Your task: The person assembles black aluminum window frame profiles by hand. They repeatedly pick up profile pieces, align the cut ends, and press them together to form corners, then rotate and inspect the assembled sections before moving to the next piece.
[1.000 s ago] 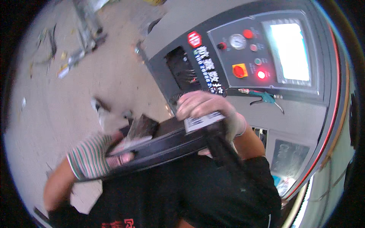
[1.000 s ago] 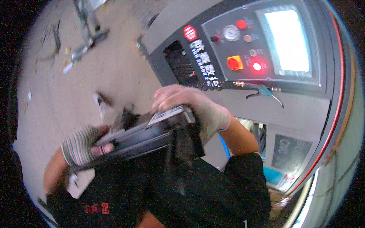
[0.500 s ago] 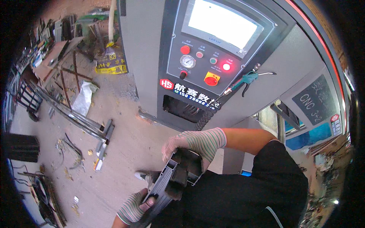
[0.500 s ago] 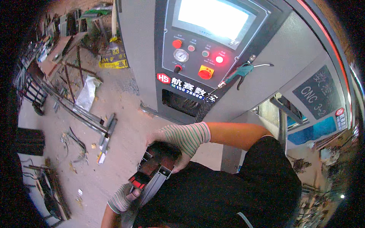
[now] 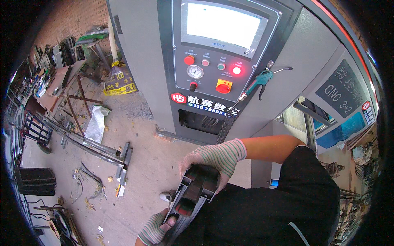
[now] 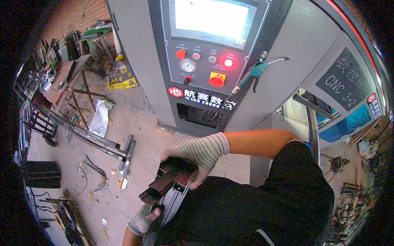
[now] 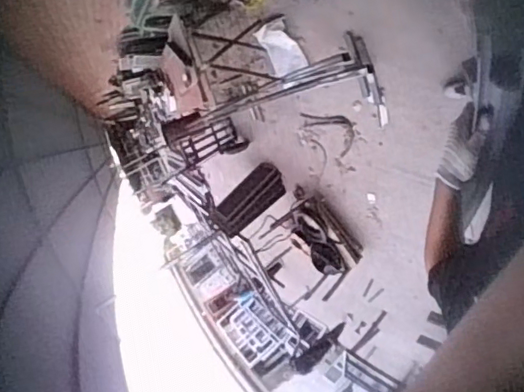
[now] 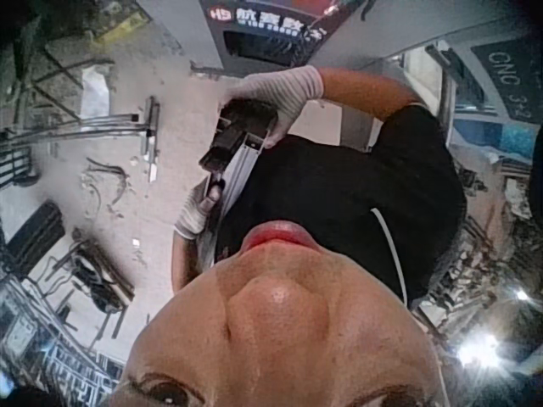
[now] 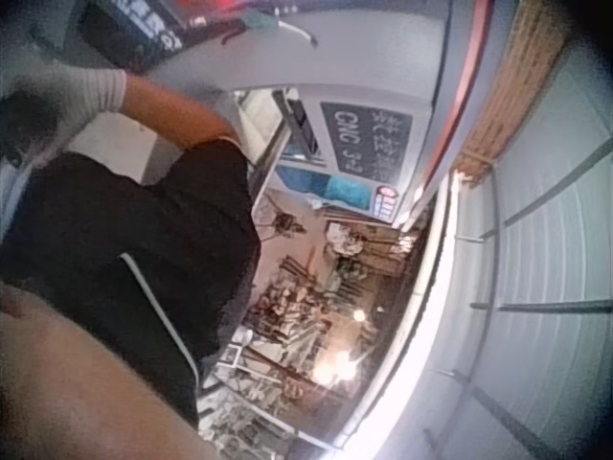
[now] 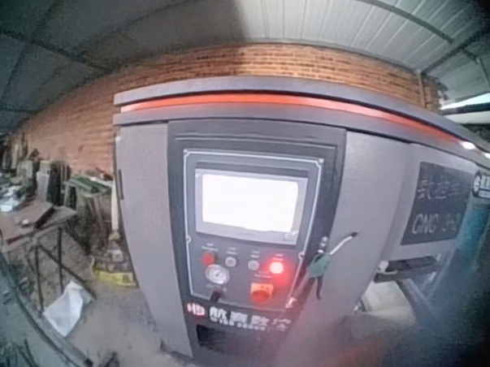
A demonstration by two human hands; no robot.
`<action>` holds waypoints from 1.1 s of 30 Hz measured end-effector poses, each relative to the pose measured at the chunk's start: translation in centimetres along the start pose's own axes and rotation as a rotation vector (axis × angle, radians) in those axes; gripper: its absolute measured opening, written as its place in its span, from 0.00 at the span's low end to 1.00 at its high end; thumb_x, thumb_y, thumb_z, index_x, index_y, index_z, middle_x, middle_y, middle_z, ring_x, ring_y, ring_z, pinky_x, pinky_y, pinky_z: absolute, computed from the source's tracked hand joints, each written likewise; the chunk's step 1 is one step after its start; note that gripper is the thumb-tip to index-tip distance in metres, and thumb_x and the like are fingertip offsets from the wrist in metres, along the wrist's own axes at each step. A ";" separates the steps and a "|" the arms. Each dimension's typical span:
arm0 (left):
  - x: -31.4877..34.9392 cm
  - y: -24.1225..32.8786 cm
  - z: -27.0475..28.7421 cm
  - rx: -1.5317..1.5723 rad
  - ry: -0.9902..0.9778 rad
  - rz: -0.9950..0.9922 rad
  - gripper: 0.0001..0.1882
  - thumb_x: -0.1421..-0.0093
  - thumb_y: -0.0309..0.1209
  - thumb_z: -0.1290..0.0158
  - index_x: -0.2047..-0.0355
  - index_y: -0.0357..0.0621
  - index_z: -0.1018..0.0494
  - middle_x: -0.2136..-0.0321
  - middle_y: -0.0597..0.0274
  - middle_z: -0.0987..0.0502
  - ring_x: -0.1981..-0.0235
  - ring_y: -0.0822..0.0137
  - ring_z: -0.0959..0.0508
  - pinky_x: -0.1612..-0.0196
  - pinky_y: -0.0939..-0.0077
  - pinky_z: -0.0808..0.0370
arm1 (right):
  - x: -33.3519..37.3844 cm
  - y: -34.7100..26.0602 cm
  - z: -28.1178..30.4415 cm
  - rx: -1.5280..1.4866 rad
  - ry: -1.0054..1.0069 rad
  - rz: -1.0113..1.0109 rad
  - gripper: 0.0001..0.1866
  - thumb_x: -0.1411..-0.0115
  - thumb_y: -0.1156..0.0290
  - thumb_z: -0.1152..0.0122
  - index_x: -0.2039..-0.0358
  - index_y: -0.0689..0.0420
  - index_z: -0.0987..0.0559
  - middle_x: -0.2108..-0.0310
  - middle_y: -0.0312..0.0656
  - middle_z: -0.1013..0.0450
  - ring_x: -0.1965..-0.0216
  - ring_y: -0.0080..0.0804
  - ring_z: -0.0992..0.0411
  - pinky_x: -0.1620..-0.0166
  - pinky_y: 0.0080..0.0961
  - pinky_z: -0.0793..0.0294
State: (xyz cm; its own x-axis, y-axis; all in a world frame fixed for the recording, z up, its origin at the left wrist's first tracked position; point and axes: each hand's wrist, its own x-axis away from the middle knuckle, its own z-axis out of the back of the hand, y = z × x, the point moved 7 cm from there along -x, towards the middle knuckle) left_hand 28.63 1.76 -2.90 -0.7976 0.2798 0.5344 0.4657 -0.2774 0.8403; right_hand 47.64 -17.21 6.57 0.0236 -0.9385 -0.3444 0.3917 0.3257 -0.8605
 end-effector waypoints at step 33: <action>3.1 -0.7 2.0 0.143 -0.015 0.152 0.34 0.36 0.51 0.43 0.42 0.34 0.29 0.57 0.41 0.19 0.52 0.53 0.19 0.46 0.63 0.25 | -7.1 2.3 -1.2 -0.183 -0.089 -0.079 0.42 0.62 0.69 0.17 0.46 0.56 0.30 0.51 0.50 0.23 0.46 0.49 0.26 0.35 0.59 0.38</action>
State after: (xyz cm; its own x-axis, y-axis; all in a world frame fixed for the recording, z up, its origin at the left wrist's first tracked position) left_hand 26.63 4.69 -1.61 -0.7090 0.2586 0.6561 0.6306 -0.1839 0.7540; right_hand 47.25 -9.68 6.59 0.0841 -0.9656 -0.2459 0.2225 0.2587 -0.9400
